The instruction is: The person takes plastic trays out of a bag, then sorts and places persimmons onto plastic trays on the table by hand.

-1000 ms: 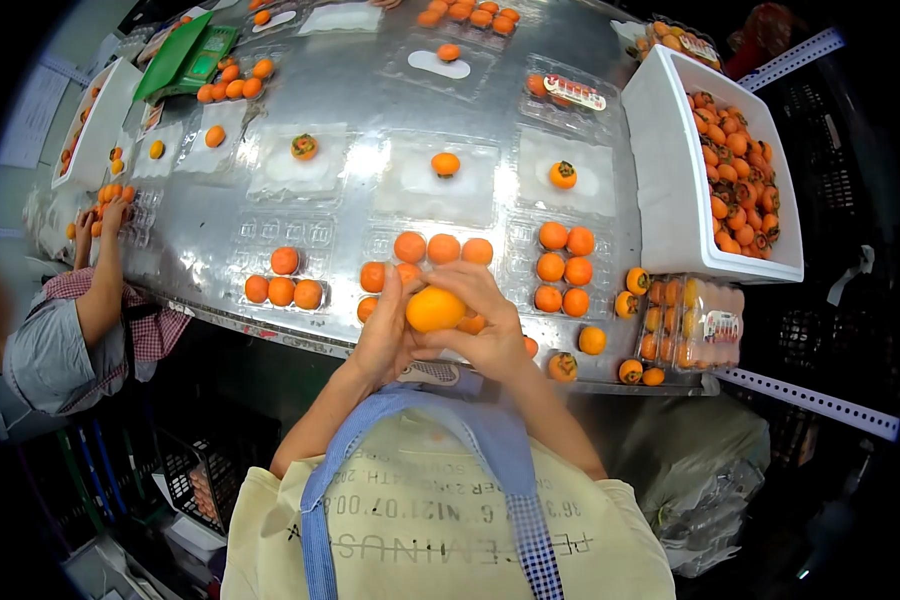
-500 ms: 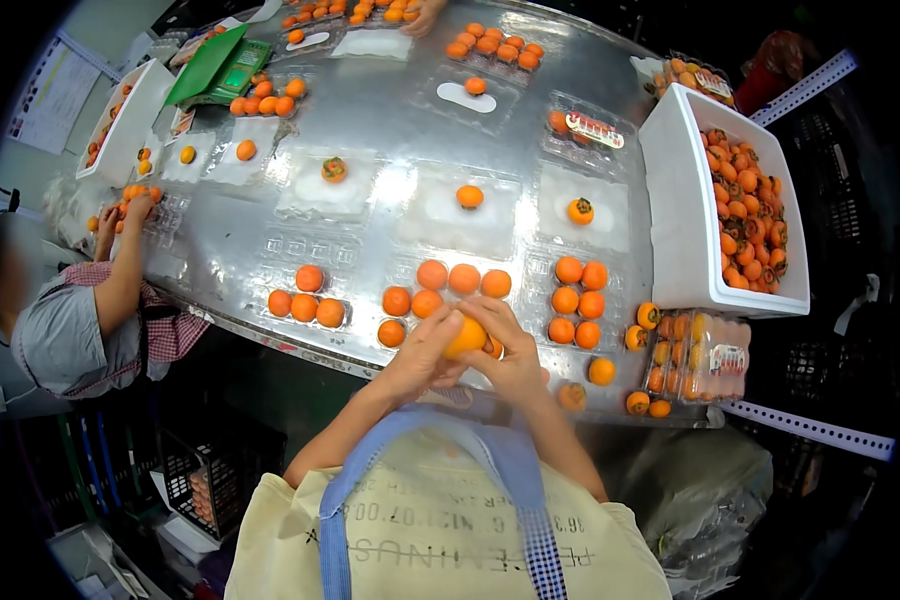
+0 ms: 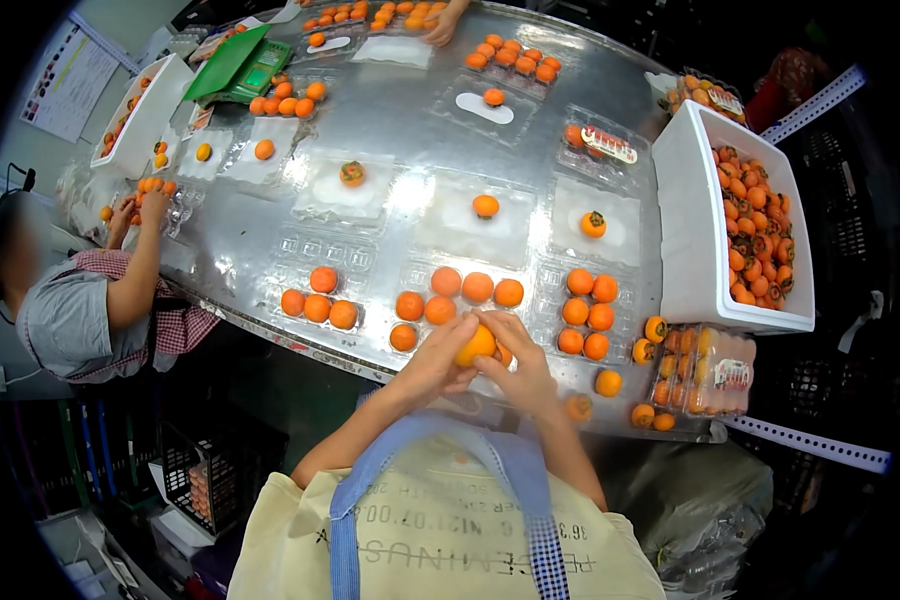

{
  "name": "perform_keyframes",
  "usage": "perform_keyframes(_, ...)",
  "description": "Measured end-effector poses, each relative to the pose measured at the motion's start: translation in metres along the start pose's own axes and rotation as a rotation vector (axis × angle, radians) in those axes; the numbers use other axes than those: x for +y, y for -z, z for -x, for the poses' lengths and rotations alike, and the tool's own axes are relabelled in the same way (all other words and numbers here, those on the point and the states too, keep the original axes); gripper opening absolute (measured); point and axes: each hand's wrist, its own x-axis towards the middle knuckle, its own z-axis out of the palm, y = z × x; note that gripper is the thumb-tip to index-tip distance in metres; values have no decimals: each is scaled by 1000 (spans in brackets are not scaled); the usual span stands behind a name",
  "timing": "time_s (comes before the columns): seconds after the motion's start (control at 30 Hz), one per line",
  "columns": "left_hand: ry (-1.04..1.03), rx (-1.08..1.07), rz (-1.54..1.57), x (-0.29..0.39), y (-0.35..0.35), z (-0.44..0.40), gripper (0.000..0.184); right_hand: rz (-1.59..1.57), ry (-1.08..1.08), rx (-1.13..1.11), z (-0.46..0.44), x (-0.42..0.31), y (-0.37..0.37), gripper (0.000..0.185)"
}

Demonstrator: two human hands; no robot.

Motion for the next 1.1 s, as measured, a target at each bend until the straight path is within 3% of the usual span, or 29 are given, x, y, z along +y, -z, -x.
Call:
perform_keyframes(0.3,9,-4,-32,1,-1,0,36,38,-13,-48,1,-2,4,52)
perform_keyframes(0.4,-1,19,-72,0,-1,-1,50,51,0,-57,1,0,5,52)
perform_keyframes(0.6,26,1,-80,-3,4,-2,53,59,-20,-63,2,0,4,51)
perform_keyframes(0.67,31,20,-65,-2,0,-1,46,71,-39,-56,1,-2,3,50)
perform_keyframes(0.87,-24,1,12,-7,2,-3,56,242,97,60,-1,-1,2,46)
perform_keyframes(0.93,-95,-91,42,-9,4,-7,57,116,32,149,2,-1,-1,45)
perform_keyframes(1.1,-123,-60,19,-12,-1,-6,47,86,31,189,7,9,2,41)
